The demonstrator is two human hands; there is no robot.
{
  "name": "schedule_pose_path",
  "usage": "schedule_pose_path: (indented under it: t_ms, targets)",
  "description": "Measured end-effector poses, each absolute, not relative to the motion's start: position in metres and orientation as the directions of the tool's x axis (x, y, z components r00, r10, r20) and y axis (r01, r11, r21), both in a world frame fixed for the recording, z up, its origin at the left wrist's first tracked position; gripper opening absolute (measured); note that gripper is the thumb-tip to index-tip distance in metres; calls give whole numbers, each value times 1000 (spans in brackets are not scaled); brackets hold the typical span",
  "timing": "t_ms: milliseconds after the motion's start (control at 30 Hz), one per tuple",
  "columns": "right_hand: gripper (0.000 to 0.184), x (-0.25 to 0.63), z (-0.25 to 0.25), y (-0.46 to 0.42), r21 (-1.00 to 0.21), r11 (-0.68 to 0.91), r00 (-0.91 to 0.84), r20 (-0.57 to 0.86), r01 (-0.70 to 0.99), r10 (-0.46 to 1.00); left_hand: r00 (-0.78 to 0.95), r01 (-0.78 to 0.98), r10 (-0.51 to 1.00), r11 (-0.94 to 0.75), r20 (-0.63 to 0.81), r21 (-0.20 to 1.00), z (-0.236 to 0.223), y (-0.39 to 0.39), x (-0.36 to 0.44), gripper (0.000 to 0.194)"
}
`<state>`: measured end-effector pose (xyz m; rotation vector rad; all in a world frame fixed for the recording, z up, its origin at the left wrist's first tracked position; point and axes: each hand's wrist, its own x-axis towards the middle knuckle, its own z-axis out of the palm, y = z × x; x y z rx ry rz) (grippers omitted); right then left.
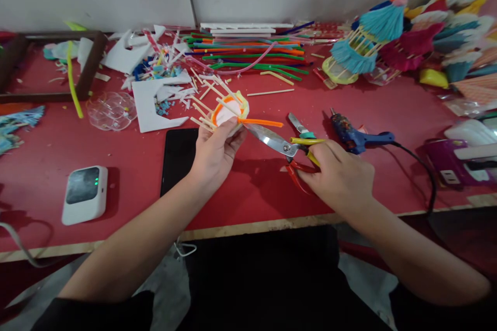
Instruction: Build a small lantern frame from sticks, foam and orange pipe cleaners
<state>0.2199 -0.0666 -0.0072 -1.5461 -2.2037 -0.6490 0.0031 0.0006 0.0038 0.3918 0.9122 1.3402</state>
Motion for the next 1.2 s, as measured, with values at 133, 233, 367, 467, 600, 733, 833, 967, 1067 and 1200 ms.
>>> schedule_pose_path:
  t_ms: [133, 233, 367, 467, 600, 733, 833, 967, 1067, 1200]
  targets:
    - [47, 223, -7, -66, 158, 286, -325, 550, 945, 769, -23, -681, 955, 200, -294, 705, 3, 0, 3, 22]
    - [47, 223, -9, -67, 146, 283, -316, 538, 948, 782, -26, -679, 956, 196, -291, 707, 2, 0, 2, 27]
    - [49, 223, -11, -68, 103, 269, -282, 521, 958, 805, -56, -667, 960, 168, -273, 726, 3, -2, 3, 44]
    - [49, 223, -12, -68, 75, 270, -268, 525, 960, 808, -76, -648, 968, 133, -237, 750, 3, -3, 3, 58]
    - [48, 224, -12, -67, 42, 301, -275, 541, 953, 795, -63, -620, 978, 118, -200, 776, 4, -5, 3, 69]
    - [50, 224, -10, -68, 17, 304, -264, 542, 953, 798, -80, -561, 988, 67, -135, 825, 3, -8, 4, 77]
    - [52, 224, -11, -69, 12, 292, -253, 532, 956, 808, -121, -534, 988, 15, -94, 846, 3, -10, 5, 77]
    - [52, 222, -12, -70, 16, 227, -206, 484, 974, 851, -127, -522, 986, 30, -112, 852, 4, -11, 5, 75]
    - [49, 219, -10, -73, 42, 216, -209, 474, 976, 855, -132, -518, 981, 53, -141, 853, 5, -11, 6, 73]
    - [46, 218, -3, -76, 69, 275, -275, 461, 959, 844, -167, -532, 972, 51, -163, 845, 4, -8, 4, 72]
